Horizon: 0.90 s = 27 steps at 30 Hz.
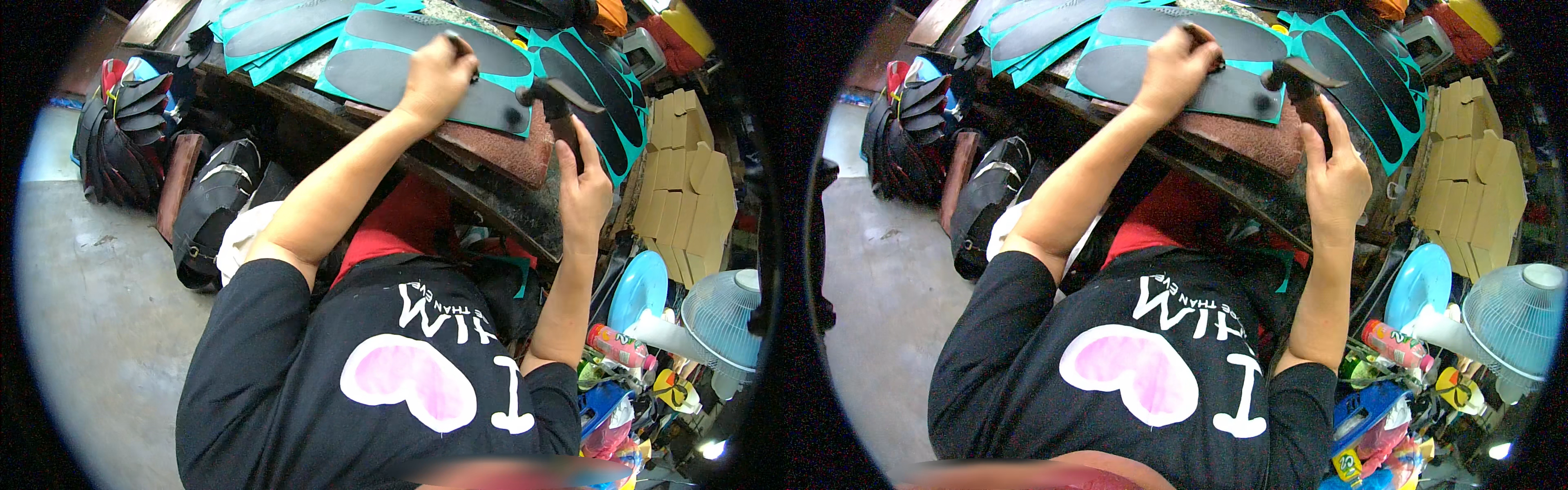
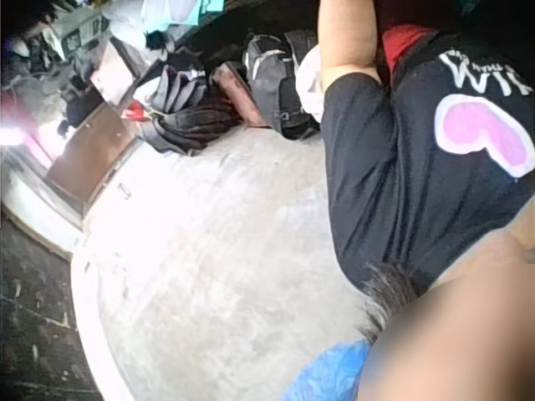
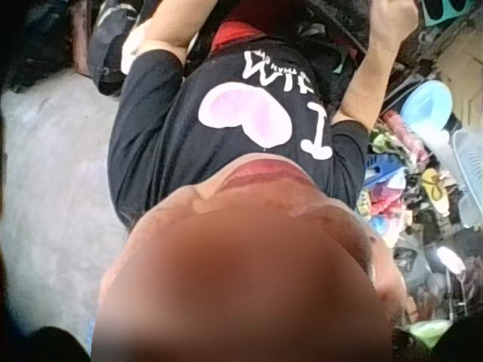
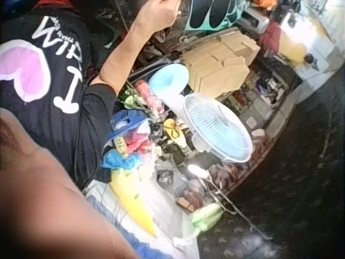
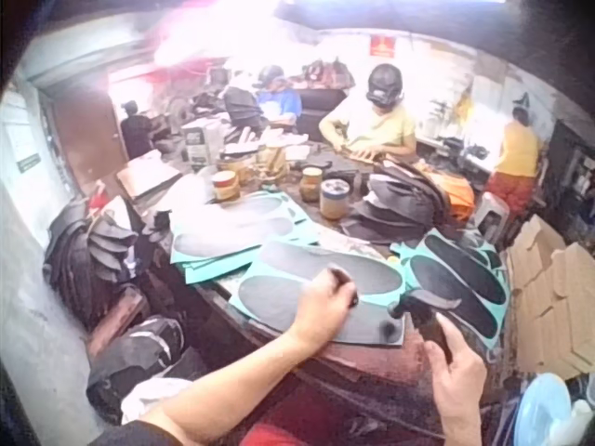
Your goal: The person repeatedly uses a hammer and a small metal punch to create rows of holes along the edges of teal and black rubber insoles. They hold each insole steady with one hand while striking the punch with the other, then move to the next insole and repeat the process.
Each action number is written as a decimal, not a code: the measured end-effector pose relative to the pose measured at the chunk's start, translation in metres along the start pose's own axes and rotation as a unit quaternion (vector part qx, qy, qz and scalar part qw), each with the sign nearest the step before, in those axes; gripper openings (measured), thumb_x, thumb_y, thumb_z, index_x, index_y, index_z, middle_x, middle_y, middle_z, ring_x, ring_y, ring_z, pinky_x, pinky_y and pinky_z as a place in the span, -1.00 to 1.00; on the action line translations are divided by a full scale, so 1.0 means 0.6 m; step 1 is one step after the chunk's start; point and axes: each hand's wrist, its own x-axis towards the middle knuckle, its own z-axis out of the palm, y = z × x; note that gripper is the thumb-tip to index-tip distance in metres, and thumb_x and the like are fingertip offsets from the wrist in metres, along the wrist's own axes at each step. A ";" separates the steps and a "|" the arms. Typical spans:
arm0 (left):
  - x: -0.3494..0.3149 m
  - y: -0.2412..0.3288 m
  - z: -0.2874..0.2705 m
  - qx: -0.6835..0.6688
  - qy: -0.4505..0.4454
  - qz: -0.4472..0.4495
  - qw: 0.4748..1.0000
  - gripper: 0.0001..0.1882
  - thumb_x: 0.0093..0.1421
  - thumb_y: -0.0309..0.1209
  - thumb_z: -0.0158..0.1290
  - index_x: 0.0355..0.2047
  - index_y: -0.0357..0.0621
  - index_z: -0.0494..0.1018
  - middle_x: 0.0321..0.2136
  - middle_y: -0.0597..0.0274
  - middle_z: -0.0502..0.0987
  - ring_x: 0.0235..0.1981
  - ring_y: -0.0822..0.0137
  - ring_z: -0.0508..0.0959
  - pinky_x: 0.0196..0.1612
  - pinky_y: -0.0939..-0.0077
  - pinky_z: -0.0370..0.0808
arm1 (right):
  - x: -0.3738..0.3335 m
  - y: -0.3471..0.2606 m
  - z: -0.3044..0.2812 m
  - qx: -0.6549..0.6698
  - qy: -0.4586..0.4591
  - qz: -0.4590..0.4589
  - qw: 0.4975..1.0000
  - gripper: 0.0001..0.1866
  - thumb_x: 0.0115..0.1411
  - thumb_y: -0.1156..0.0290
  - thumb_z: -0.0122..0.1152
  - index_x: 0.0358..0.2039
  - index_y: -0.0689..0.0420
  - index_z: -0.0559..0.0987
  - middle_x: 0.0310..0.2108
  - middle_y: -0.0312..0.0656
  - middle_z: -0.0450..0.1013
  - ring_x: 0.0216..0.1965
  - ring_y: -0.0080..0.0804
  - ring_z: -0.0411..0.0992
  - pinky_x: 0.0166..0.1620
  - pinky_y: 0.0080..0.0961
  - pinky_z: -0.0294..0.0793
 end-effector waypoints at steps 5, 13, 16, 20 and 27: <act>0.008 -0.008 -0.019 -0.403 -0.141 -0.199 0.882 -0.85 0.26 -0.42 0.13 -0.21 -0.21 0.48 -0.28 0.15 0.62 -0.28 0.39 0.63 -0.17 0.53 0.60 | -0.028 0.039 0.012 -0.033 -0.008 0.011 0.999 -0.55 0.35 0.05 0.09 0.20 -0.13 0.47 -0.06 -0.02 0.56 -0.07 -0.18 0.58 -0.06 -0.37 0.50; 0.059 -0.051 -0.073 -0.161 0.142 -0.091 0.972 -0.85 0.20 -0.43 0.18 -0.31 -0.28 0.51 -0.41 0.22 0.60 -0.38 0.45 0.59 -0.27 0.51 0.57 | -0.027 0.053 0.022 -0.049 -0.013 0.036 0.998 -0.55 0.35 0.04 0.06 0.21 -0.16 0.42 -0.13 0.02 0.56 -0.17 0.09 0.54 -0.19 -0.15 0.51; 0.043 -0.065 -0.102 -0.209 0.118 -0.076 0.968 -0.87 0.20 -0.47 0.18 -0.30 -0.27 0.51 -0.41 0.22 0.60 -0.39 0.46 0.60 -0.29 0.55 0.58 | -0.027 0.058 0.021 -0.066 -0.031 0.068 0.995 -0.54 0.36 0.02 0.04 0.22 -0.17 0.42 -0.19 -0.01 0.59 -0.19 -0.02 0.58 -0.18 -0.24 0.51; 0.007 -0.051 -0.103 -0.171 0.012 -0.069 0.983 -0.87 0.22 -0.49 0.18 -0.26 -0.29 0.51 -0.36 0.19 0.61 -0.34 0.42 0.63 -0.23 0.59 0.63 | -0.024 0.056 0.018 -0.086 -0.002 -0.009 0.996 -0.55 0.34 0.04 0.06 0.21 -0.18 0.41 -0.18 0.03 0.57 -0.22 0.12 0.54 -0.24 -0.10 0.49; 0.011 -0.032 -0.086 -0.153 0.006 -0.077 0.985 -0.88 0.16 -0.49 0.20 -0.32 -0.25 0.53 -0.49 0.25 0.62 -0.46 0.51 0.61 -0.37 0.62 0.56 | -0.018 0.049 0.007 -0.123 -0.015 -0.030 0.992 -0.55 0.35 0.02 0.04 0.21 -0.20 0.41 -0.36 0.06 0.57 -0.31 0.12 0.54 -0.31 -0.09 0.47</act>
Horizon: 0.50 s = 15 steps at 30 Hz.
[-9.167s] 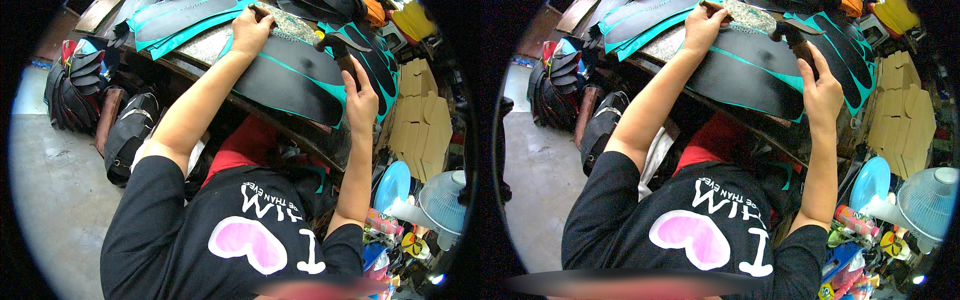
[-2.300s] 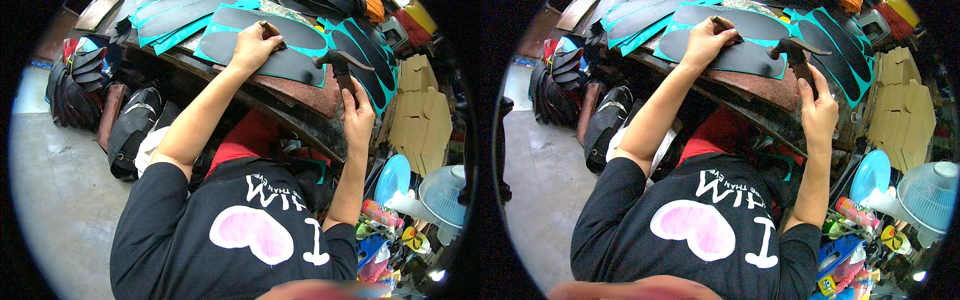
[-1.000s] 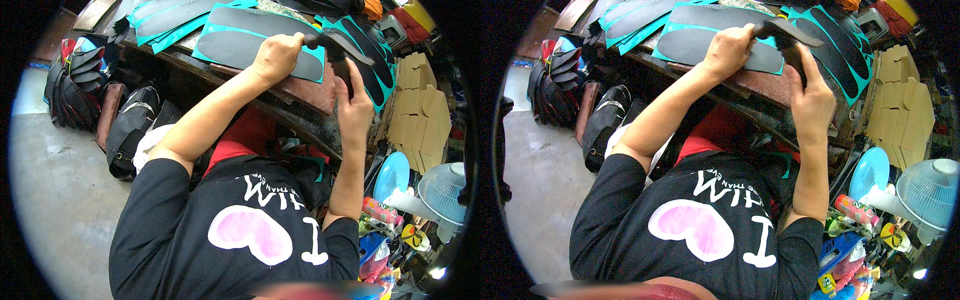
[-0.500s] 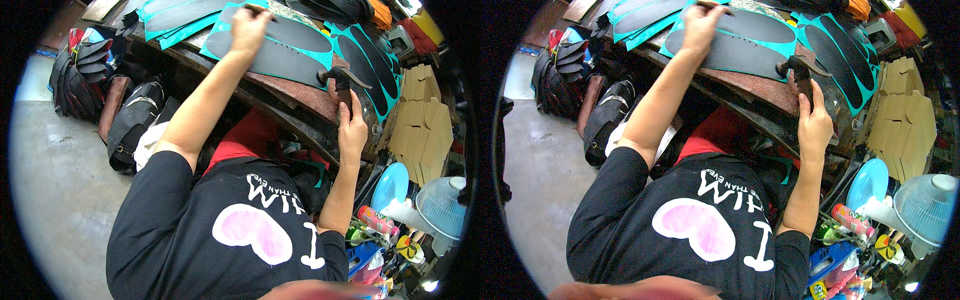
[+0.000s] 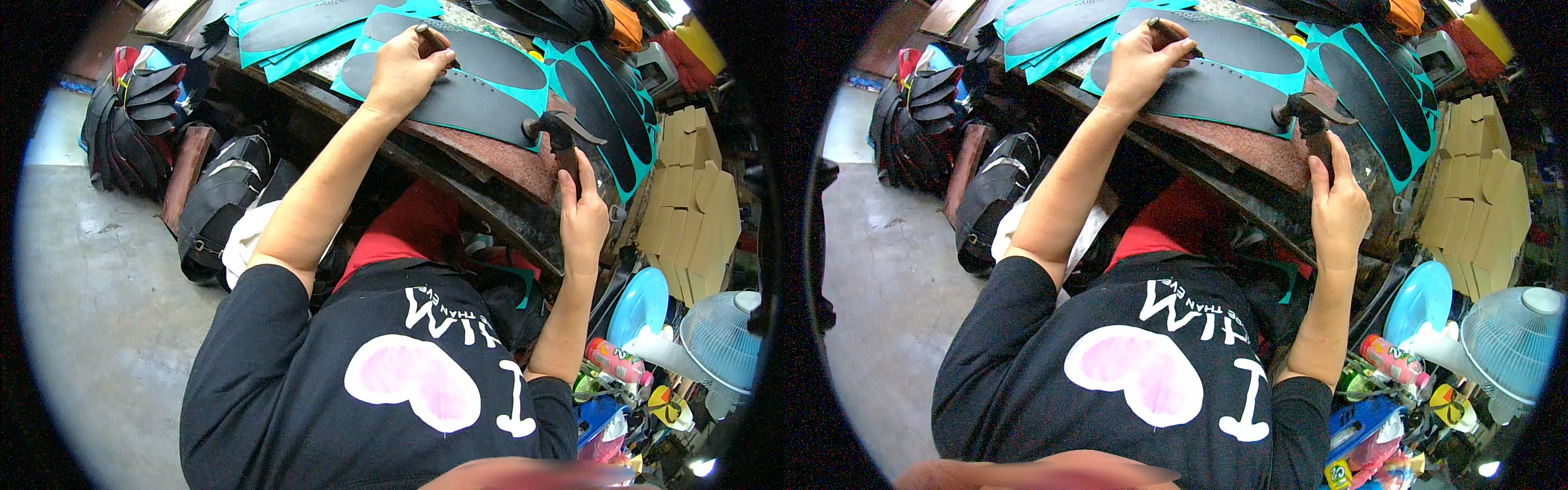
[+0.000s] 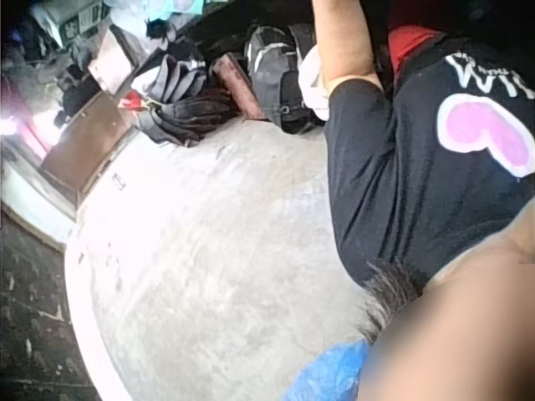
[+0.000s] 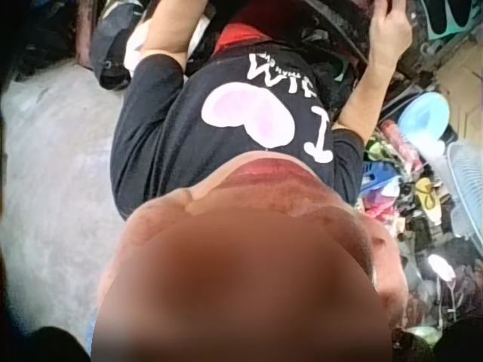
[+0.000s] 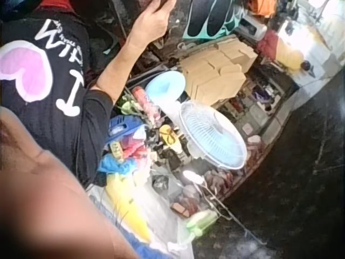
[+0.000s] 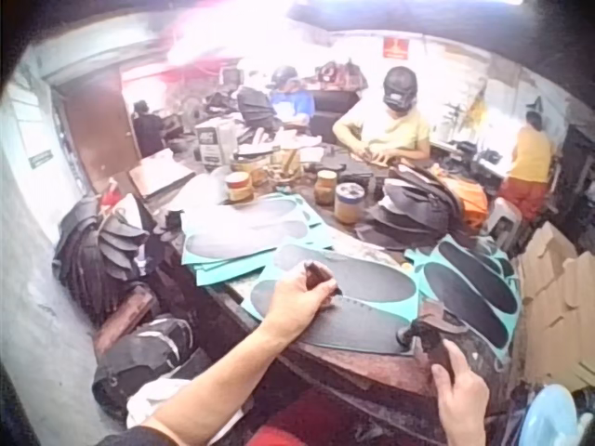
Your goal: The person repeatedly uses a hammer and a small metal punch to create rows of holes along the edges of teal and black rubber insoles. They hold each insole steady with one hand while striking the punch with the other, then move to the next insole and repeat the process.
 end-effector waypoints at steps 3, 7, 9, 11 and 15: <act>0.004 -0.003 0.006 0.027 0.004 -0.004 1.000 -0.87 0.15 -0.47 0.21 -0.32 -0.25 0.54 -0.49 0.22 0.63 -0.46 0.48 0.62 -0.35 0.58 0.56 | 0.000 -0.001 0.001 0.002 -0.001 0.007 1.000 -0.55 0.35 0.01 0.04 0.21 -0.22 0.41 -0.39 0.05 0.57 -0.32 0.11 0.55 -0.31 -0.09 0.47; 0.001 -0.008 0.019 0.080 -0.026 -0.010 0.996 -0.85 0.15 -0.44 0.22 -0.32 -0.25 0.55 -0.45 0.17 0.65 -0.43 0.42 0.64 -0.30 0.52 0.58 | 0.000 -0.005 0.002 0.013 0.001 0.010 1.000 -0.55 0.34 -0.01 0.04 0.21 -0.25 0.40 -0.38 0.04 0.58 -0.30 0.11 0.56 -0.30 -0.08 0.48; 0.000 -0.009 0.023 0.068 -0.020 -0.037 0.997 -0.85 0.14 -0.42 0.23 -0.33 -0.25 0.55 -0.43 0.15 0.66 -0.41 0.39 0.65 -0.26 0.49 0.58 | 0.000 -0.007 -0.002 0.014 -0.013 0.025 1.000 -0.55 0.35 -0.01 0.02 0.22 -0.24 0.40 -0.31 0.03 0.58 -0.25 0.08 0.56 -0.26 -0.13 0.49; 0.000 -0.008 0.029 0.097 -0.022 -0.012 0.995 -0.86 0.19 -0.45 0.21 -0.29 -0.26 0.54 -0.41 0.18 0.65 -0.38 0.47 0.63 -0.26 0.56 0.59 | 0.000 -0.007 -0.005 0.000 -0.052 0.057 0.997 -0.54 0.38 -0.01 -0.02 0.23 -0.19 0.39 -0.18 0.02 0.58 -0.15 0.03 0.57 -0.19 -0.21 0.50; -0.004 -0.003 0.043 0.089 -0.044 0.045 0.994 -0.85 0.20 -0.46 0.21 -0.27 -0.27 0.53 -0.40 0.20 0.64 -0.38 0.49 0.62 -0.26 0.60 0.59 | 0.000 -0.007 -0.005 -0.002 -0.052 0.055 0.997 -0.54 0.38 0.00 -0.02 0.23 -0.19 0.39 -0.18 0.02 0.58 -0.16 0.03 0.57 -0.19 -0.22 0.50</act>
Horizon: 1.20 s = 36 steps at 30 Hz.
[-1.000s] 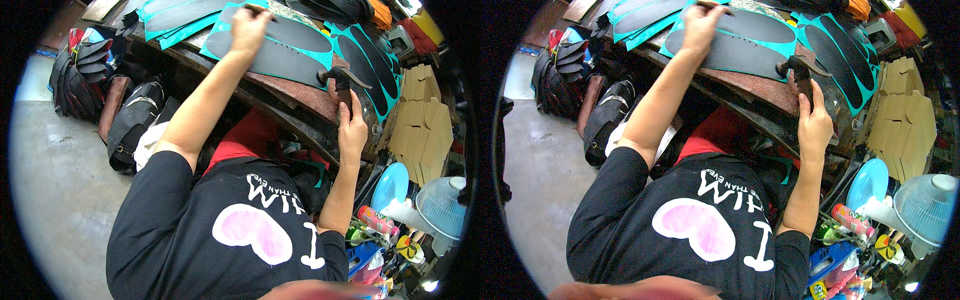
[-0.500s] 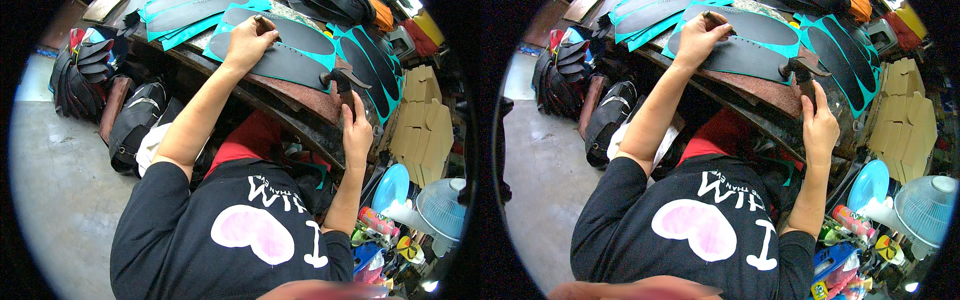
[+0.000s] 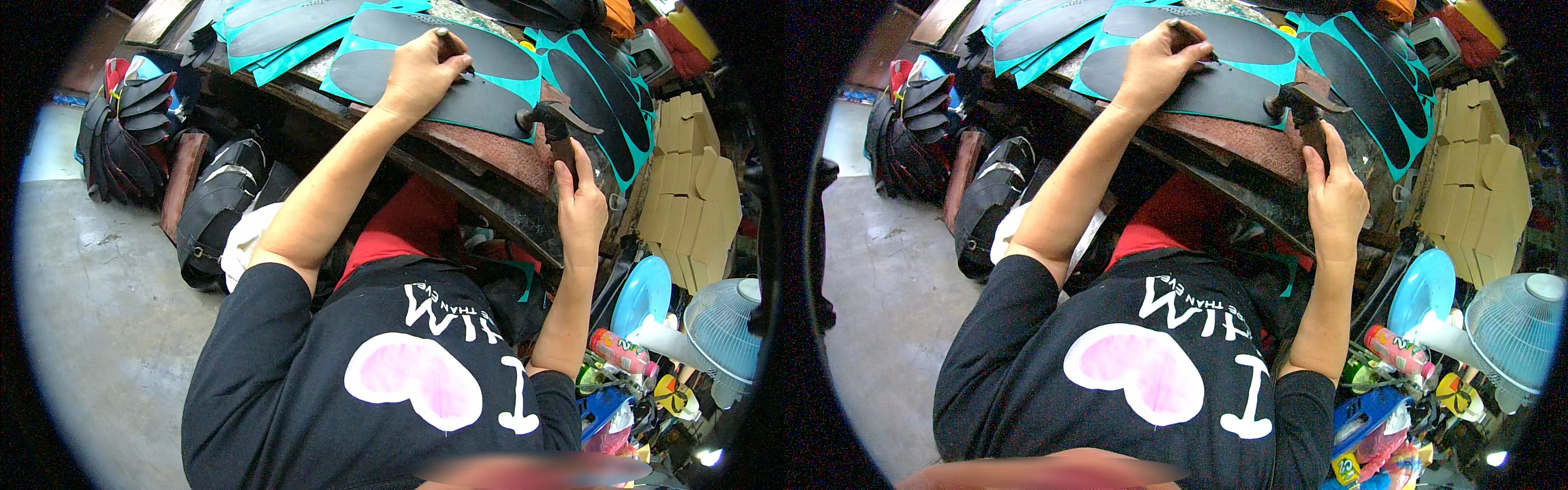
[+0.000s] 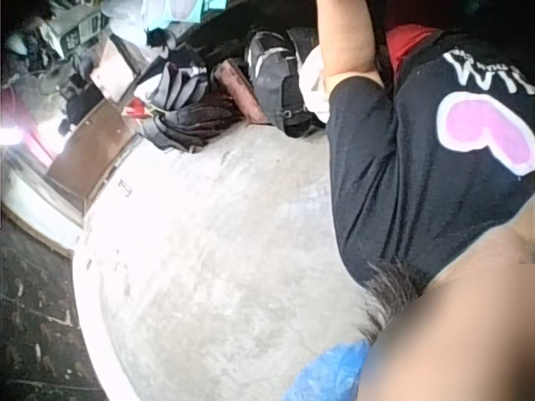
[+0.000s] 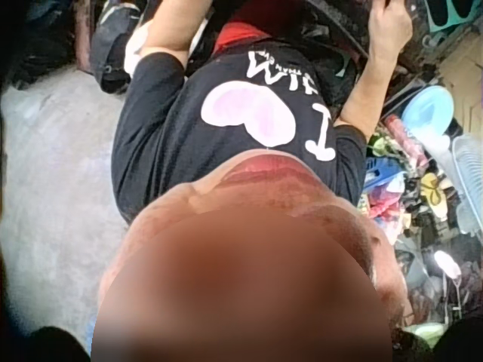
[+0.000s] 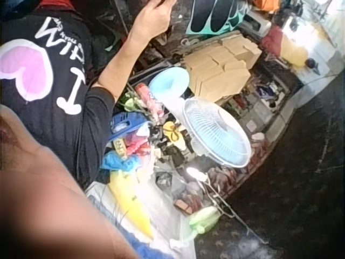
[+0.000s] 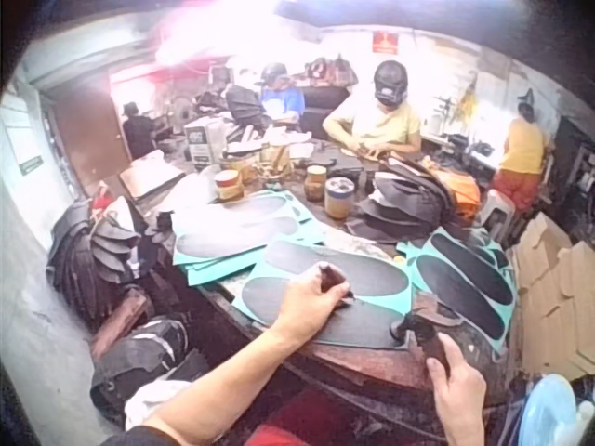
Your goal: The person repeatedly uses a hammer and a small metal punch to create rows of holes along the edges of teal and black rubber insoles. They hold each insole steady with one hand while striking the punch with the other, then move to the next insole and repeat the process.
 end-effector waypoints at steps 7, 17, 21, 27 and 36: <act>-0.008 -0.011 -0.046 0.020 0.089 -0.031 0.995 -0.86 0.16 -0.45 0.22 -0.30 -0.23 0.54 -0.44 0.20 0.64 -0.40 0.43 0.63 -0.27 0.56 0.57 | 0.009 0.008 -0.005 0.019 0.034 -0.040 0.998 -0.55 0.33 -0.02 0.05 0.20 -0.29 0.41 -0.33 0.03 0.58 -0.26 0.11 0.56 -0.28 -0.08 0.49; -0.012 -0.032 -0.054 0.022 0.073 -0.074 0.994 -0.83 0.18 -0.41 0.22 -0.29 -0.25 0.53 -0.43 0.20 0.65 -0.41 0.46 0.65 -0.28 0.56 0.58 | 0.077 -0.087 -0.043 0.180 0.092 -0.199 0.959 -0.58 0.29 0.25 0.22 0.15 -0.06 0.51 -0.11 -0.08 0.60 -0.20 -0.27 0.60 -0.14 -0.40 0.51; -0.017 -0.019 -0.046 0.134 0.082 0.052 0.986 -0.83 0.17 -0.43 0.20 -0.26 -0.20 0.51 -0.42 0.07 0.65 -0.39 0.20 0.68 -0.29 0.42 0.58 | 0.080 -0.130 -0.082 0.378 0.148 -0.193 0.893 -0.57 0.28 0.36 0.24 0.16 0.05 0.51 -0.05 -0.13 0.58 -0.12 -0.41 0.56 -0.12 -0.45 0.53; -0.022 -0.006 -0.023 0.239 0.074 0.112 0.962 -0.80 0.17 -0.37 0.20 -0.24 -0.13 0.48 -0.43 -0.03 0.60 -0.36 -0.06 0.62 -0.29 0.20 0.56 | 0.089 -0.140 -0.004 0.145 0.120 -0.251 0.950 -0.57 0.27 0.19 0.24 0.16 -0.15 0.51 -0.07 -0.07 0.57 -0.08 -0.13 0.58 -0.11 -0.34 0.55; -0.007 -0.033 -0.045 0.060 0.063 -0.021 0.996 -0.85 0.20 -0.47 0.17 -0.29 -0.30 0.48 -0.41 0.11 0.65 -0.38 0.39 0.66 -0.31 0.51 0.61 | 0.078 -0.096 -0.047 0.173 0.134 -0.202 0.955 -0.59 0.26 0.24 0.25 0.13 -0.08 0.54 -0.08 -0.08 0.58 -0.10 -0.26 0.59 -0.09 -0.41 0.52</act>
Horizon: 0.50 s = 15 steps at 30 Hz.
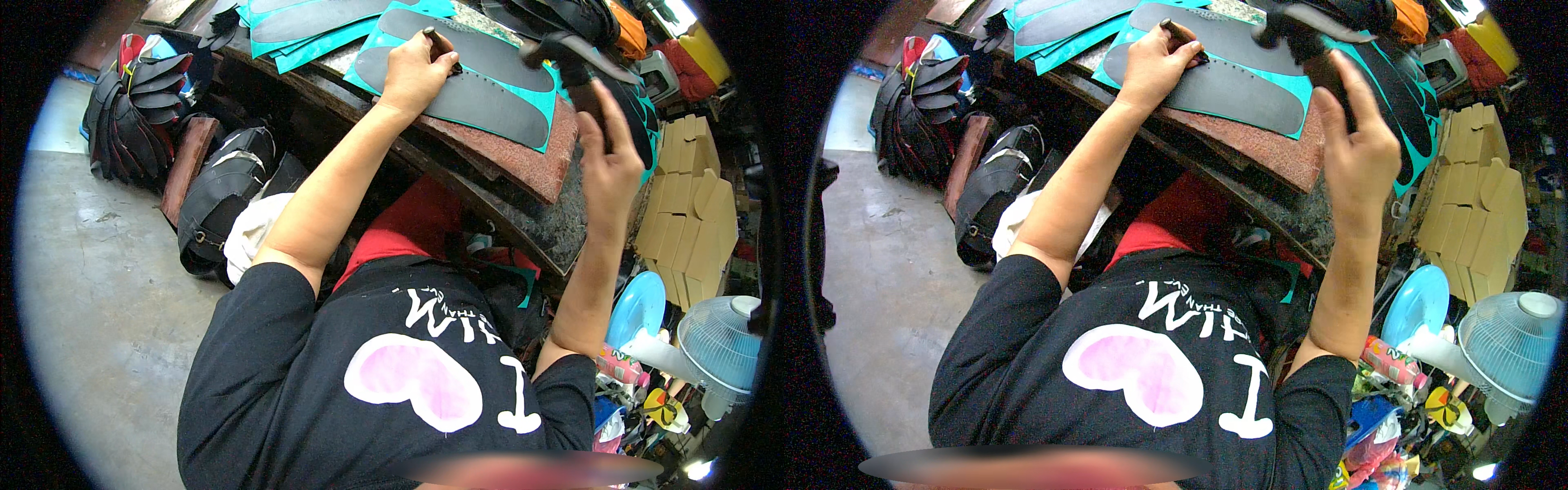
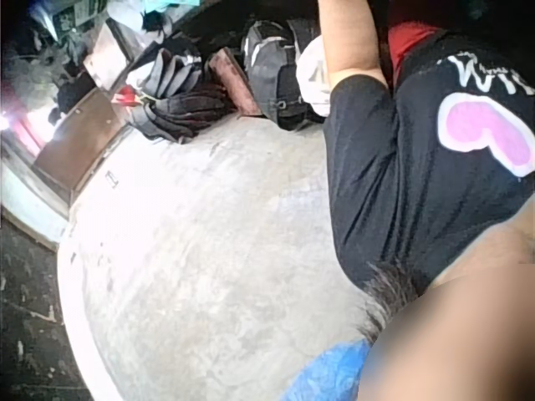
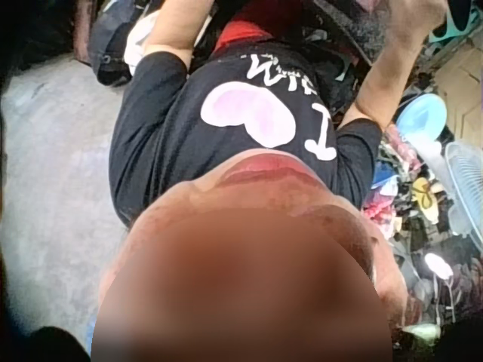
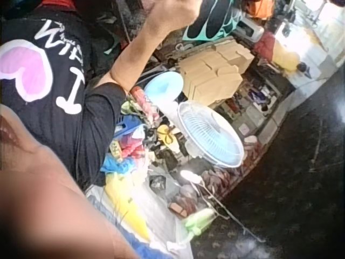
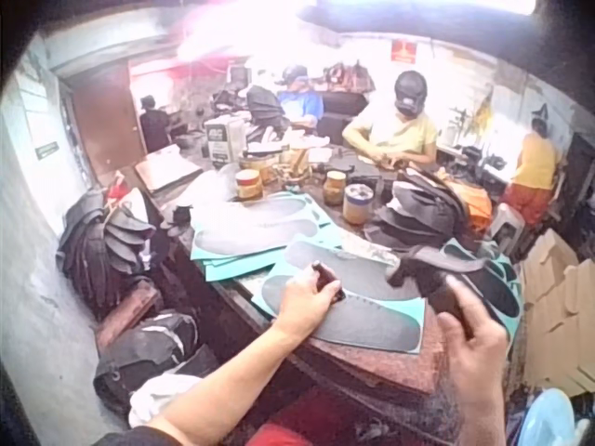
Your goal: The person repeatedly uses a hammer and a small metal punch to create rows of holes along the edges of teal and black rubber insoles. They hold each insole steady with one hand while striking the punch with the other, then move to the next insole and repeat the process.
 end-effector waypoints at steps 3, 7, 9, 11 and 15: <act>-0.007 0.018 0.003 0.081 -0.008 0.063 0.995 -0.83 0.18 -0.44 0.20 -0.28 -0.25 0.48 -0.41 0.02 0.64 -0.39 0.23 0.68 -0.31 0.41 0.60 | 0.010 -0.035 -0.006 0.135 0.113 -0.061 0.982 -0.59 0.24 0.38 0.28 0.11 0.06 0.55 -0.03 -0.12 0.58 -0.06 -0.39 0.57 -0.01 -0.44 0.51; -0.020 0.040 0.020 0.228 -0.023 0.155 0.961 -0.80 0.15 -0.40 0.22 -0.27 -0.20 0.48 -0.42 -0.11 0.61 -0.36 -0.02 0.65 -0.30 0.30 0.59 | 0.006 -0.031 0.037 0.018 0.070 -0.150 0.986 -0.55 0.23 0.34 0.28 0.15 -0.01 0.51 -0.03 -0.08 0.56 -0.06 -0.24 0.59 -0.03 -0.41 0.54; -0.019 0.036 0.024 0.274 -0.025 0.188 0.943 -0.79 0.18 -0.44 0.20 -0.23 -0.25 0.45 -0.42 -0.06 0.63 -0.38 0.09 0.68 -0.32 0.37 0.60 | -0.015 -0.012 0.047 -0.050 -0.035 -0.019 0.998 -0.57 0.26 0.18 0.24 0.14 -0.18 0.51 -0.09 -0.07 0.57 -0.12 -0.09 0.58 -0.13 -0.34 0.55; -0.005 0.021 0.018 0.027 0.010 0.021 0.999 -0.82 0.20 -0.47 0.17 -0.23 -0.27 0.45 -0.41 0.02 0.64 -0.38 0.23 0.68 -0.32 0.45 0.61 | -0.018 0.012 0.042 -0.059 -0.032 0.007 0.998 -0.59 0.26 0.14 0.23 0.13 -0.21 0.53 -0.12 -0.08 0.58 -0.14 -0.08 0.58 -0.17 -0.32 0.55; 0.003 -0.001 0.019 -0.113 0.014 -0.040 0.993 -0.84 0.15 -0.44 0.21 -0.33 -0.26 0.51 -0.47 0.09 0.64 -0.44 0.31 0.67 -0.29 0.44 0.59 | -0.005 0.010 0.004 -0.013 0.020 -0.020 1.000 -0.60 0.27 0.23 0.25 0.12 -0.07 0.55 -0.08 -0.07 0.58 -0.12 -0.30 0.60 -0.11 -0.45 0.53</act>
